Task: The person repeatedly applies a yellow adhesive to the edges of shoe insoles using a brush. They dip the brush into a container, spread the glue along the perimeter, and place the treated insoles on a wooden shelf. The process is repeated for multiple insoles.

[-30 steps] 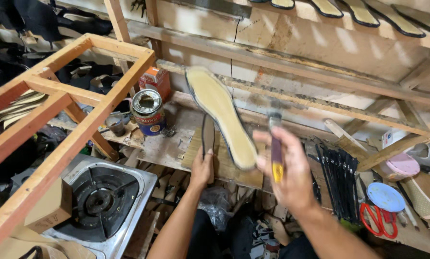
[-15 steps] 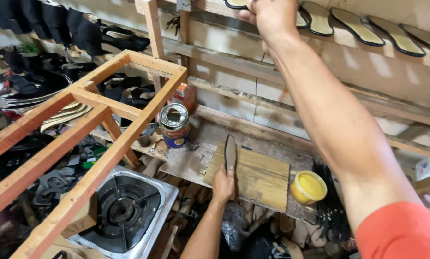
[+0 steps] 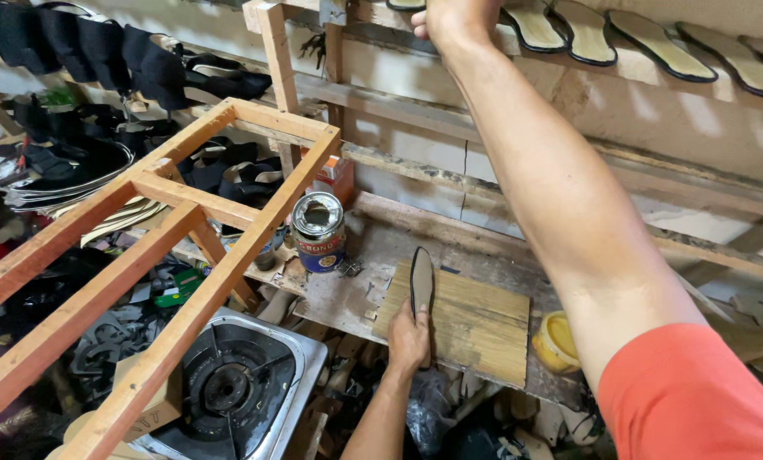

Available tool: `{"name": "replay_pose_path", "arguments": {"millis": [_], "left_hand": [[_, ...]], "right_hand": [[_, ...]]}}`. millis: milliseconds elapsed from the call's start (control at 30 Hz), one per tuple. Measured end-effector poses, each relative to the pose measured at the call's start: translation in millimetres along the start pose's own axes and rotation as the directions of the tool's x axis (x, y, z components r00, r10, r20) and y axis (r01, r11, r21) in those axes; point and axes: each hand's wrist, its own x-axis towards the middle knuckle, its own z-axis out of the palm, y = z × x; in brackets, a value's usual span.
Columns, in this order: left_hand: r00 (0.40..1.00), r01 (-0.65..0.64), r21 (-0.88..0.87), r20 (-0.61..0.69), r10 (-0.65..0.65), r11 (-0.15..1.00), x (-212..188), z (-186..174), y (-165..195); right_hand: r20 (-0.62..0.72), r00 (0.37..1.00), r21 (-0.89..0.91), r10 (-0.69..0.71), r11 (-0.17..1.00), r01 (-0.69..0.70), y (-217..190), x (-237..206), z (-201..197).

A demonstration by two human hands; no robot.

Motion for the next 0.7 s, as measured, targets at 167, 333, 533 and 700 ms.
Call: {"name": "replay_pose_path", "arguments": {"millis": [167,333,533,700], "left_hand": [[1.000,-0.004,0.043,-0.008,0.005,0.999,-2.9,1.6,2.7],[0.998,-0.063,-0.032,-0.020,0.062,0.998,-7.9,-2.2,5.0],[0.995,0.081,0.001,0.057,-0.081,0.997,-3.6,8.2,-14.5],[0.957,0.267,-0.259,0.183,-0.224,0.928,-3.3,0.1,-22.0]], "right_hand": [[0.060,0.996,-0.338,-0.063,0.938,0.080,-20.9,-53.3,-18.6],[0.551,0.662,-0.079,-0.508,0.758,0.648,-29.5,-198.7,-94.4],[0.688,0.640,-0.091,-0.343,0.833,0.545,3.6,-320.5,-224.7],[0.263,0.964,-0.496,-0.045,0.850,0.175,62.0,-347.8,-349.9]]}}
